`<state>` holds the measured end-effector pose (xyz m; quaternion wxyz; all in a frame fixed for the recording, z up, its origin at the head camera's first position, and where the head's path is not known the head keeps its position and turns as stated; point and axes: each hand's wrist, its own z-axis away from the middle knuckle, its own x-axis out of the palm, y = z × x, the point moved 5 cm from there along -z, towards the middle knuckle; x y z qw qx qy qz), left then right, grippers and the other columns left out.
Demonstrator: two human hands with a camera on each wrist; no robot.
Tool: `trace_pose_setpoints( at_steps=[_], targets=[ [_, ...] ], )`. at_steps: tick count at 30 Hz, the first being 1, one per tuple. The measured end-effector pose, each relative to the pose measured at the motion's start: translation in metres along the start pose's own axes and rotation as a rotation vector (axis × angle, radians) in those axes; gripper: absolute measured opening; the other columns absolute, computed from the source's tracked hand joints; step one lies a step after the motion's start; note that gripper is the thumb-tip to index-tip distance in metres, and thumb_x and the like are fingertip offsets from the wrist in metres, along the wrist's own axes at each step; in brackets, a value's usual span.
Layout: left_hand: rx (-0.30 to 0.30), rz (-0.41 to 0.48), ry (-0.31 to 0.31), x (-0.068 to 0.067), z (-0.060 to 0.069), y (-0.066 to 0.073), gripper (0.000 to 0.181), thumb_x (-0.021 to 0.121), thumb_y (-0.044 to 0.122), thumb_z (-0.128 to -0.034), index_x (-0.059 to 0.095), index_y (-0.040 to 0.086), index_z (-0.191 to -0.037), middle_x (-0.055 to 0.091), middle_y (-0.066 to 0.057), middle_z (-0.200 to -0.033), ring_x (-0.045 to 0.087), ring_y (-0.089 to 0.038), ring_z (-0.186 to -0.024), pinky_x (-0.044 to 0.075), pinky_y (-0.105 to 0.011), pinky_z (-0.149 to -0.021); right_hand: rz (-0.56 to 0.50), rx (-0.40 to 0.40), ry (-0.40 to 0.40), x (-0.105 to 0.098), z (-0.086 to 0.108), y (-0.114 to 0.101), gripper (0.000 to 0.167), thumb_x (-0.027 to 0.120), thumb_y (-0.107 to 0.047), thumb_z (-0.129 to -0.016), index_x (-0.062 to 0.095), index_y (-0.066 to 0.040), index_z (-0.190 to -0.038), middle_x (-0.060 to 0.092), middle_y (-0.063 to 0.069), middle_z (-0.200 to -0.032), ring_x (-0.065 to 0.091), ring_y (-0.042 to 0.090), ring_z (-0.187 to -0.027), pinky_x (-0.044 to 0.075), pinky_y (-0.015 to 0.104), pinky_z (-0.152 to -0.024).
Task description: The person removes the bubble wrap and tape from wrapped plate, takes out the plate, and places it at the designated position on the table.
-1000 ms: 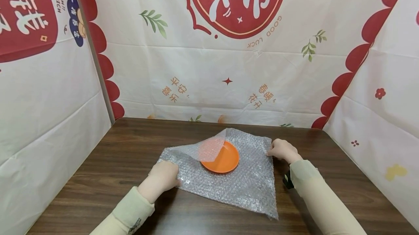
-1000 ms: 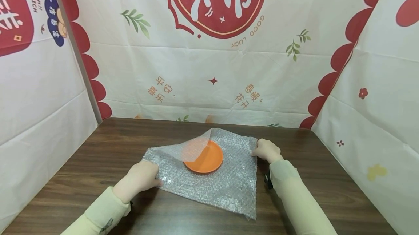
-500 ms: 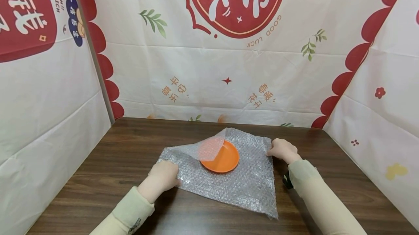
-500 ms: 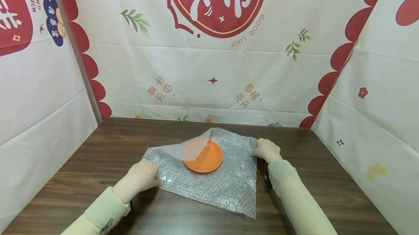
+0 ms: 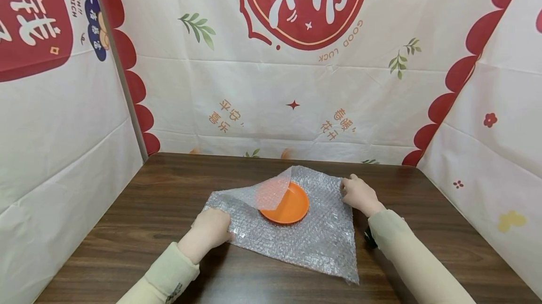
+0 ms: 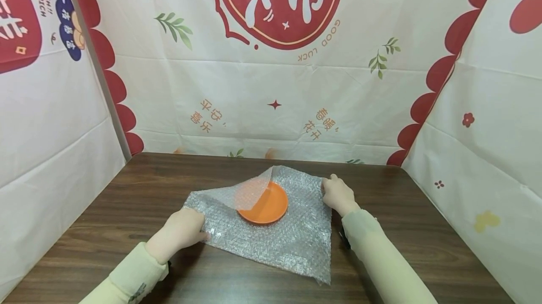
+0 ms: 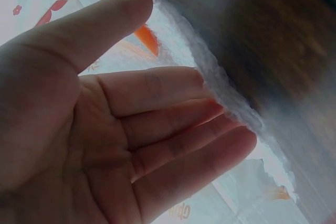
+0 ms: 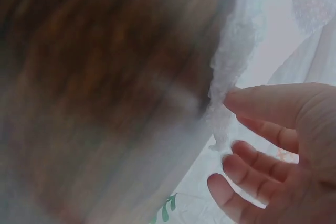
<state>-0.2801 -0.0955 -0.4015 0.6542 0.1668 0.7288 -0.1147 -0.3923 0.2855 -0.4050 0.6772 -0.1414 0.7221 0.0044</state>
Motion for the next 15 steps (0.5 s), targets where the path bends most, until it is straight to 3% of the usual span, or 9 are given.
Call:
trace_pose_setpoints(
  at_steps=[8,11,15],
  targets=[
    [-0.001,-0.016,0.001,0.0,0.0,0.001,0.039,0.082,0.035,-0.0752,0.057,0.01,-0.06,0.06,-0.008,-0.064,0.063,-0.028,-0.063,0.054,-0.043,-0.053,0.035,-0.069,-0.042,0.002,0.004,-0.005,0.034,0.065,0.003,-0.083,0.065,0.002,-0.117,0.056,0.022,-0.109,0.058,0.028,-0.084,0.047,0.034,-0.056],
    [-0.004,-0.024,0.004,-0.001,0.0,0.001,0.039,0.082,0.036,-0.0754,0.058,0.008,-0.061,0.061,-0.011,-0.066,0.063,-0.031,-0.062,0.053,-0.044,-0.05,0.03,-0.078,-0.094,0.002,0.007,-0.007,0.038,0.064,-0.001,-0.083,0.063,0.002,-0.121,0.058,0.024,-0.119,0.06,0.037,-0.101,0.052,0.044,-0.071],
    [-0.003,-0.023,0.0,0.0,0.001,0.001,0.039,0.082,0.035,-0.076,0.059,0.008,-0.06,0.061,-0.011,-0.065,0.063,-0.031,-0.06,0.052,-0.045,-0.047,-0.002,-0.076,-0.165,0.003,0.011,-0.008,0.043,0.064,-0.01,-0.086,0.06,0.004,-0.126,0.058,0.025,-0.126,0.053,0.043,-0.117,0.046,0.056,-0.089]
  ],
)
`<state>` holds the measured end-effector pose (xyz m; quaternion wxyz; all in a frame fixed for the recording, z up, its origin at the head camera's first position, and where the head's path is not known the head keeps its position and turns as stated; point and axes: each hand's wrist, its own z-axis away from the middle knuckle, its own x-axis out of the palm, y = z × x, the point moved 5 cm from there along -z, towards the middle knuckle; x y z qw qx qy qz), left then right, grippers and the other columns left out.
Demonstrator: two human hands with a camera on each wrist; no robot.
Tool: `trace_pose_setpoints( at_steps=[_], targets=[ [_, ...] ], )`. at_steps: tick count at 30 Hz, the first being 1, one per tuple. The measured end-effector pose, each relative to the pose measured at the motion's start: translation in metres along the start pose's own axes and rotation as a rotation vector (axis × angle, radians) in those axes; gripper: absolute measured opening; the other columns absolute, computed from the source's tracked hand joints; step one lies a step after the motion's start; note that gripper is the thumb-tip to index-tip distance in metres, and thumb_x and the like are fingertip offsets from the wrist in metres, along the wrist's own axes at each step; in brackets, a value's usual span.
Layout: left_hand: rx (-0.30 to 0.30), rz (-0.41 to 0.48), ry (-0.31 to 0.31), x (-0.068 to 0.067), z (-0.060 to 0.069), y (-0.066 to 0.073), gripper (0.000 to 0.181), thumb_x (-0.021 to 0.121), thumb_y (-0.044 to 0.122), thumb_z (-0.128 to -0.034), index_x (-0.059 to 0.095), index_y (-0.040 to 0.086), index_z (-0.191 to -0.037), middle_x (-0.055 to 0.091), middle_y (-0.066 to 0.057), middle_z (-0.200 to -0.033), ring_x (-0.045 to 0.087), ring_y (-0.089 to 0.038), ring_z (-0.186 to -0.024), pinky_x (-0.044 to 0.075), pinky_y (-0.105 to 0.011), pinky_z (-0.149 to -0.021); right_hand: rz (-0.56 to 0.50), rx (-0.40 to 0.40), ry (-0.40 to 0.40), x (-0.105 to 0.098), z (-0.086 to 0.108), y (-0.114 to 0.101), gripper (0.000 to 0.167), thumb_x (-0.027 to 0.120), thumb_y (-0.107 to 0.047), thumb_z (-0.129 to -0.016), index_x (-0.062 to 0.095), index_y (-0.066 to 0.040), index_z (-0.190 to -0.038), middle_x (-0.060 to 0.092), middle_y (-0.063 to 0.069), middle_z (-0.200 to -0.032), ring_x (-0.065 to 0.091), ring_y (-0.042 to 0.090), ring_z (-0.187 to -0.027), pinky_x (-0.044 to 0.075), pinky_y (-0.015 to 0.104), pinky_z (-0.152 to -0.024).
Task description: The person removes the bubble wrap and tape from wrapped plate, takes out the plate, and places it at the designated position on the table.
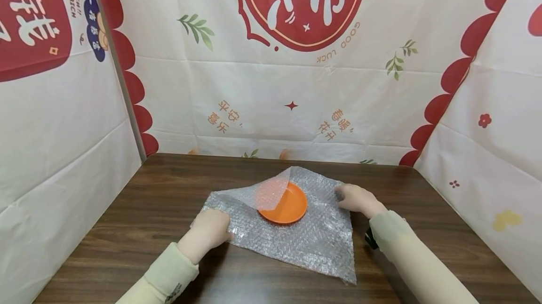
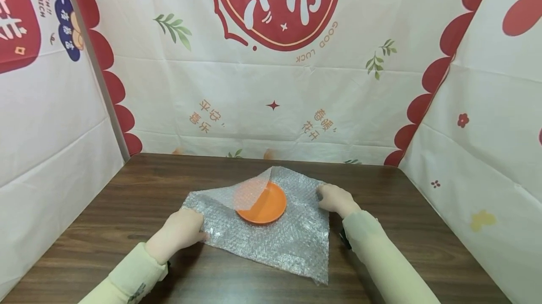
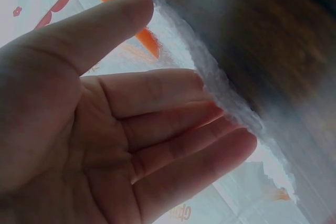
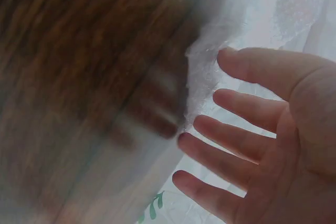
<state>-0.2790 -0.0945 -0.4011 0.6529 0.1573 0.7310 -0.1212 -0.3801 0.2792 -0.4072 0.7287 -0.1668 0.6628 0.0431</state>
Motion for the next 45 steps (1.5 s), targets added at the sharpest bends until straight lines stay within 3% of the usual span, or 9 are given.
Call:
trace_pose_setpoints(
  at_steps=[9,13,21,27,32,38,45],
  targets=[
    [-0.008,0.001,-0.01,0.002,0.0,0.0,0.041,0.081,0.035,-0.0763,0.057,0.009,-0.057,0.06,-0.009,-0.064,0.062,-0.03,-0.06,0.052,-0.045,-0.047,-0.03,-0.06,-0.042,0.002,0.005,-0.014,0.052,0.077,-0.018,-0.08,0.061,0.005,-0.124,0.06,0.022,-0.124,0.053,0.042,-0.117,0.045,0.055,-0.093],
    [-0.012,-0.004,-0.009,0.002,0.0,0.0,0.042,0.081,0.036,-0.0763,0.055,0.01,-0.057,0.059,-0.008,-0.063,0.062,-0.03,-0.059,0.052,-0.046,-0.047,-0.077,-0.08,-0.1,0.003,0.007,-0.022,0.07,0.083,-0.026,-0.076,0.055,0.008,-0.13,0.055,0.024,-0.131,0.049,0.044,-0.122,0.04,0.056,-0.099],
    [0.018,0.051,-0.006,0.0,-0.002,0.0,0.039,0.082,0.033,-0.076,0.053,0.014,-0.057,0.051,0.001,-0.057,0.055,-0.018,-0.056,0.051,-0.041,-0.052,-0.051,0.018,-0.229,0.008,0.011,-0.023,0.112,0.085,-0.053,-0.066,0.035,0.008,-0.145,0.03,0.032,-0.148,0.03,0.05,-0.135,0.031,0.061,-0.104],
    [0.005,0.096,-0.04,-0.001,-0.001,-0.008,0.042,0.082,0.031,-0.0754,0.048,0.015,-0.056,0.044,0.005,-0.054,0.042,-0.012,-0.054,0.046,-0.037,-0.05,-0.041,0.04,-0.226,0.013,0.011,-0.025,0.115,0.084,-0.056,-0.065,0.033,0.007,-0.147,0.026,0.032,-0.151,0.029,0.049,-0.136,0.03,0.061,-0.105],
    [0.047,0.109,-0.036,-0.003,-0.003,-0.014,0.039,0.079,0.023,-0.0724,0.046,0.016,-0.054,0.039,0.006,-0.054,0.037,-0.012,-0.053,0.043,-0.036,-0.049,-0.046,0.026,-0.228,0.013,0.013,-0.029,0.113,0.085,-0.051,-0.066,0.032,0.009,-0.146,0.025,0.034,-0.15,0.028,0.05,-0.135,0.03,0.061,-0.105],
    [0.165,0.05,0.034,-0.011,-0.007,-0.015,0.039,0.074,0.015,-0.0733,0.042,0.018,-0.051,0.034,0.009,-0.051,0.032,-0.008,-0.05,0.037,-0.03,-0.045,-0.043,0.035,-0.241,0.012,0.014,-0.032,0.112,0.086,-0.049,-0.066,0.032,0.011,-0.145,0.026,0.034,-0.149,0.029,0.05,-0.135,0.03,0.06,-0.105],
    [0.284,-0.016,0.201,-0.031,-0.009,-0.011,0.031,0.076,0.012,-0.0762,0.052,0.018,-0.057,0.044,0.008,-0.053,0.046,-0.012,-0.049,0.041,-0.033,-0.045,-0.056,0.042,-0.266,0.011,0.014,-0.035,0.112,0.086,-0.046,-0.069,0.029,0.012,-0.145,0.022,0.035,-0.15,0.024,0.05,-0.137,0.028,0.06,-0.107]
  ],
)
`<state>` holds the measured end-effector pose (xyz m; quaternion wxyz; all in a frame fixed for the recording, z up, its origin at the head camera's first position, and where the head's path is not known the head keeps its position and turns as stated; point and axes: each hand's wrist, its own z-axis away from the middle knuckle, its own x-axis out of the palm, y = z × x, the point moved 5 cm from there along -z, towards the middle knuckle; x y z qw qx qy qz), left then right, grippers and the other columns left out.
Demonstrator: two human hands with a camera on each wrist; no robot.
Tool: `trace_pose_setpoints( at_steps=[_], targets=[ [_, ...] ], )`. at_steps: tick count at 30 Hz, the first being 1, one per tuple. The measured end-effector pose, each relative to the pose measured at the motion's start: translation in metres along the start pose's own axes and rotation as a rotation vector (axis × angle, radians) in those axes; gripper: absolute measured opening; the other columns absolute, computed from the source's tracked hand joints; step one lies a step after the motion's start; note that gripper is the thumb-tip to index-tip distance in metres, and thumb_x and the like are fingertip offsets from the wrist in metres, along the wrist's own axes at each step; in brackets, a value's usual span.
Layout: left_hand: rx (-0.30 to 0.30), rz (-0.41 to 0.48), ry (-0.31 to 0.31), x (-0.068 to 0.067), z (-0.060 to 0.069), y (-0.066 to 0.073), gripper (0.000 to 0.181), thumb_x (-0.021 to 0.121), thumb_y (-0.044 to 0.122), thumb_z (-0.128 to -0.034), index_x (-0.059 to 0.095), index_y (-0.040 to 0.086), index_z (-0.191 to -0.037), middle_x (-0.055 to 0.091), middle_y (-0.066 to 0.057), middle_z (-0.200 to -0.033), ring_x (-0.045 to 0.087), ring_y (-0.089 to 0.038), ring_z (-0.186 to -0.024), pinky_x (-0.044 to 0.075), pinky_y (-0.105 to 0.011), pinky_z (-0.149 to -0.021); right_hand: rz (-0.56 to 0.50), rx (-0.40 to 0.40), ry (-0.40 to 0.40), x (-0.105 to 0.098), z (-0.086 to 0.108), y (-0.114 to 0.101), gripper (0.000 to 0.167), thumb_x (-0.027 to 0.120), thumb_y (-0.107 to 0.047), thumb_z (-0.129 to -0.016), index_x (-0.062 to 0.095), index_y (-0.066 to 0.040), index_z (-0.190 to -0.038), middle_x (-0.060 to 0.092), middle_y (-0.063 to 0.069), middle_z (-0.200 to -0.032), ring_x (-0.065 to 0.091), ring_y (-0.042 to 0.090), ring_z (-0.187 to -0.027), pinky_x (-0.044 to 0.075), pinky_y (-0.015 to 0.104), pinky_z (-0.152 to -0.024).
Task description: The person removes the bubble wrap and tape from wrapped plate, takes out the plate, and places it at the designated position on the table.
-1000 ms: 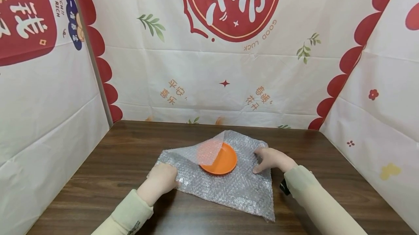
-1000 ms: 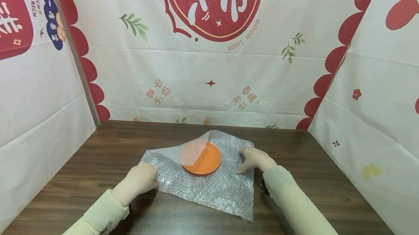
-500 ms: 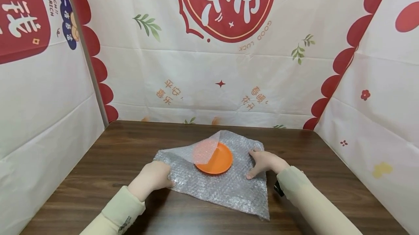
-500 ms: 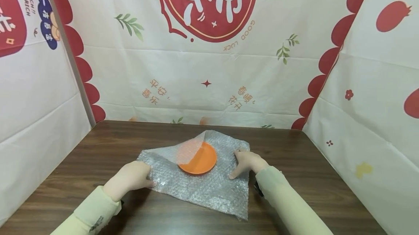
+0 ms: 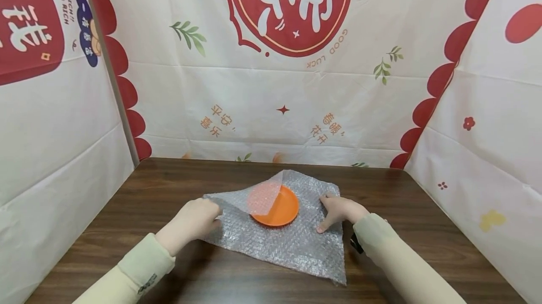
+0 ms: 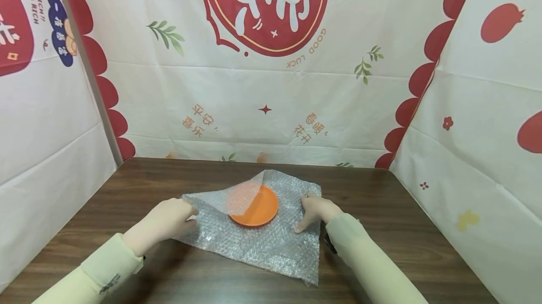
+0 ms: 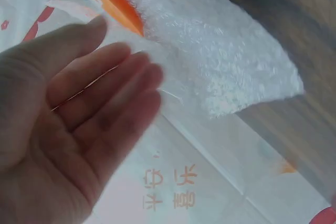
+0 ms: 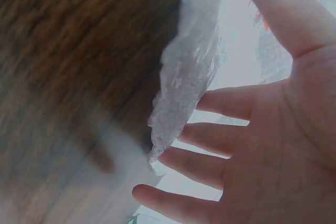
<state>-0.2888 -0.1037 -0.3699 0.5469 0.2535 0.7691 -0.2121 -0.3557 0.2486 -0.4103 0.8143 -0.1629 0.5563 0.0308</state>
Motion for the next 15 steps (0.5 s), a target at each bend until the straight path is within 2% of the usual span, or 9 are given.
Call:
trace_pose_setpoints(
  at_steps=[6,9,12,15],
  targets=[
    [0.149,-0.105,0.191,-0.008,-0.009,0.006,0.02,0.081,0.015,-0.0759,0.062,0.012,-0.079,0.055,0.002,-0.073,0.057,-0.016,-0.064,0.049,-0.03,-0.052,-0.014,-0.018,0.002,0.0,0.003,0.0,0.111,0.085,-0.045,-0.07,0.028,0.014,-0.145,0.02,0.037,-0.15,0.022,0.051,-0.137,0.026,0.06,-0.107],
    [0.212,-0.137,0.247,-0.008,-0.015,0.006,0.028,0.084,0.017,-0.0745,0.066,0.01,-0.095,0.061,-0.001,-0.085,0.061,-0.017,-0.074,0.052,-0.029,-0.06,-0.011,-0.021,0.007,0.0,0.004,0.001,0.112,0.086,-0.044,-0.07,0.028,0.015,-0.144,0.02,0.037,-0.15,0.023,0.051,-0.137,0.027,0.06,-0.107],
    [0.271,-0.17,0.241,-0.003,-0.018,0.005,0.042,0.083,0.02,-0.076,0.067,0.007,-0.113,0.066,-0.004,-0.099,0.064,-0.019,-0.087,0.055,-0.031,-0.071,0.0,-0.017,0.006,0.0,0.004,0.001,0.111,0.085,-0.045,-0.07,0.028,0.014,-0.145,0.02,0.036,-0.15,0.023,0.051,-0.137,0.027,0.06,-0.107],
    [0.33,-0.217,0.209,0.003,-0.019,0.003,0.05,0.082,0.023,-0.0787,0.065,0.005,-0.123,0.067,-0.007,-0.111,0.065,-0.021,-0.097,0.054,-0.032,-0.078,0.014,-0.011,-0.002,0.001,0.002,-0.002,0.111,0.085,-0.046,-0.071,0.028,0.013,-0.146,0.02,0.035,-0.151,0.022,0.05,-0.138,0.027,0.059,-0.108]
  ],
)
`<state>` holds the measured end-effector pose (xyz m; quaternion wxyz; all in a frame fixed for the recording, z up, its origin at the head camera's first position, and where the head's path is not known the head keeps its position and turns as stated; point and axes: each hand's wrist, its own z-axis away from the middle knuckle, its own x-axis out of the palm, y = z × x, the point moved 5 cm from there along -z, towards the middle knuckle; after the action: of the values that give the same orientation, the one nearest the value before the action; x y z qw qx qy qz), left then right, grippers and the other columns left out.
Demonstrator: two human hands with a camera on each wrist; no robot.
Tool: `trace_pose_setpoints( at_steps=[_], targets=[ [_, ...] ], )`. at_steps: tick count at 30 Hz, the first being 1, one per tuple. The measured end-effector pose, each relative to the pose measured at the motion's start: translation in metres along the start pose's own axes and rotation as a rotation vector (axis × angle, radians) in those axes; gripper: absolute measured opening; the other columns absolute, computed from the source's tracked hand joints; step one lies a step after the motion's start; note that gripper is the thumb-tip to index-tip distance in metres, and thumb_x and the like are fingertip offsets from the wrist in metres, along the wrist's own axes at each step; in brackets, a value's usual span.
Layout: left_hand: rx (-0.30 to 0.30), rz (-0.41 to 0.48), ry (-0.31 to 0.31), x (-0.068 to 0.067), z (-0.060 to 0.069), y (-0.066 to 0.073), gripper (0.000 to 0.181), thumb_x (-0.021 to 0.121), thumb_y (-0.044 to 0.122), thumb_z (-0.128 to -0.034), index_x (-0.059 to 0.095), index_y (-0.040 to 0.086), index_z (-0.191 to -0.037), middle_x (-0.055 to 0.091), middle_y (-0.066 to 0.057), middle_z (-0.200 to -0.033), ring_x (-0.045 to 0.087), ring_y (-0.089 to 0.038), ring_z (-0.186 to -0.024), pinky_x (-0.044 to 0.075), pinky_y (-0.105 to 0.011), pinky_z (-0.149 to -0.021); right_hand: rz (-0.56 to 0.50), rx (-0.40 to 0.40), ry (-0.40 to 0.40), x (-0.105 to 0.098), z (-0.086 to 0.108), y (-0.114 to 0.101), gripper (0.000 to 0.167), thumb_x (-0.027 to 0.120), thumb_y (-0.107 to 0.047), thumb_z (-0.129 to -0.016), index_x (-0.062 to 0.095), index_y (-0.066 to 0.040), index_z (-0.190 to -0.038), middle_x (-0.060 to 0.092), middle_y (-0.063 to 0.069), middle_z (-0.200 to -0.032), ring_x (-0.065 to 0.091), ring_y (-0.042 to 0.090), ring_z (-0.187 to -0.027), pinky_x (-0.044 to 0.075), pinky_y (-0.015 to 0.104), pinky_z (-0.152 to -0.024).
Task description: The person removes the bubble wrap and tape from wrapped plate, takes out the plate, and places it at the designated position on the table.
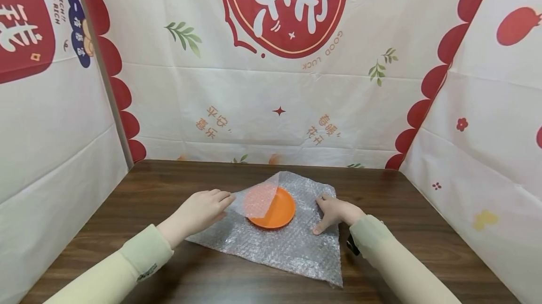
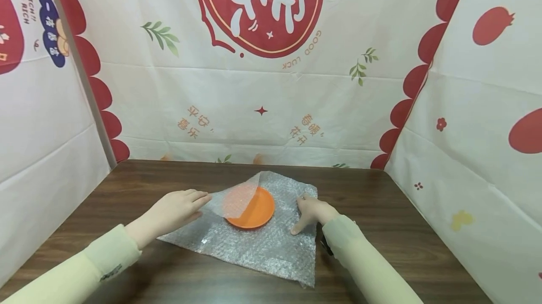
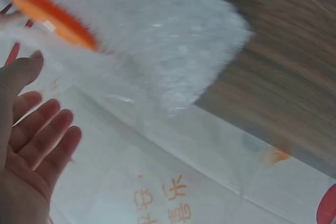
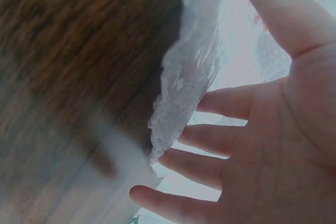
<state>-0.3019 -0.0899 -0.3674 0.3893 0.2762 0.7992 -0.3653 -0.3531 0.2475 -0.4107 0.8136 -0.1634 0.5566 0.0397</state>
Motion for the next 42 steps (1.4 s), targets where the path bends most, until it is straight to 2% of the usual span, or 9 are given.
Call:
trace_pose_setpoints(
  at_steps=[5,10,19,28,35,42],
  targets=[
    [0.077,-0.08,-0.01,0.007,0.006,-0.001,0.049,0.081,0.025,-0.0791,0.067,0.004,-0.121,0.067,-0.009,-0.116,0.066,-0.021,-0.098,0.055,-0.032,-0.078,0.016,0.005,-0.02,0.004,-0.005,-0.007,0.109,0.084,-0.045,-0.071,0.028,0.011,-0.146,0.02,0.033,-0.152,0.021,0.048,-0.139,0.027,0.058,-0.108],
    [0.101,-0.12,-0.01,0.015,0.006,-0.003,0.043,0.08,0.02,-0.0796,0.069,0.004,-0.118,0.069,-0.008,-0.112,0.067,-0.019,-0.093,0.054,-0.03,-0.078,0.016,0.027,-0.031,0.005,-0.007,-0.009,0.109,0.085,-0.043,-0.071,0.028,0.011,-0.147,0.02,0.031,-0.152,0.022,0.046,-0.14,0.028,0.056,-0.108],
    [0.093,-0.132,0.022,0.025,0.002,-0.003,0.031,0.075,0.01,-0.0827,0.071,0.005,-0.113,0.071,-0.008,-0.107,0.069,-0.018,-0.086,0.055,-0.029,-0.073,0.022,0.045,-0.042,0.004,-0.007,-0.006,0.11,0.084,-0.045,-0.071,0.027,0.01,-0.147,0.019,0.031,-0.153,0.021,0.045,-0.14,0.027,0.056,-0.109],
    [0.075,-0.107,-0.009,0.036,0.0,-0.002,0.031,0.076,0.007,-0.0805,0.072,0.005,-0.111,0.072,-0.009,-0.103,0.069,-0.017,-0.082,0.056,-0.028,-0.07,0.032,0.045,-0.038,0.004,-0.005,-0.008,0.109,0.085,-0.044,-0.071,0.028,0.01,-0.147,0.02,0.032,-0.152,0.023,0.046,-0.139,0.028,0.057,-0.108],
    [0.069,-0.109,0.001,0.037,-0.005,-0.002,0.027,0.076,0.004,-0.0788,0.073,0.006,-0.106,0.072,-0.008,-0.102,0.069,-0.018,-0.08,0.056,-0.029,-0.068,0.024,0.04,-0.021,0.003,-0.002,-0.006,0.109,0.086,-0.043,-0.07,0.028,0.011,-0.146,0.021,0.032,-0.151,0.024,0.047,-0.138,0.029,0.058,-0.107],
    [0.028,-0.074,-0.023,0.037,-0.007,-0.006,0.027,0.077,0.003,-0.078,0.073,0.006,-0.105,0.072,-0.008,-0.099,0.07,-0.019,-0.082,0.056,-0.031,-0.069,0.013,0.038,-0.018,0.001,0.0,-0.003,0.109,0.086,-0.041,-0.07,0.028,0.012,-0.145,0.02,0.034,-0.151,0.024,0.049,-0.138,0.028,0.059,-0.108]
  ],
)
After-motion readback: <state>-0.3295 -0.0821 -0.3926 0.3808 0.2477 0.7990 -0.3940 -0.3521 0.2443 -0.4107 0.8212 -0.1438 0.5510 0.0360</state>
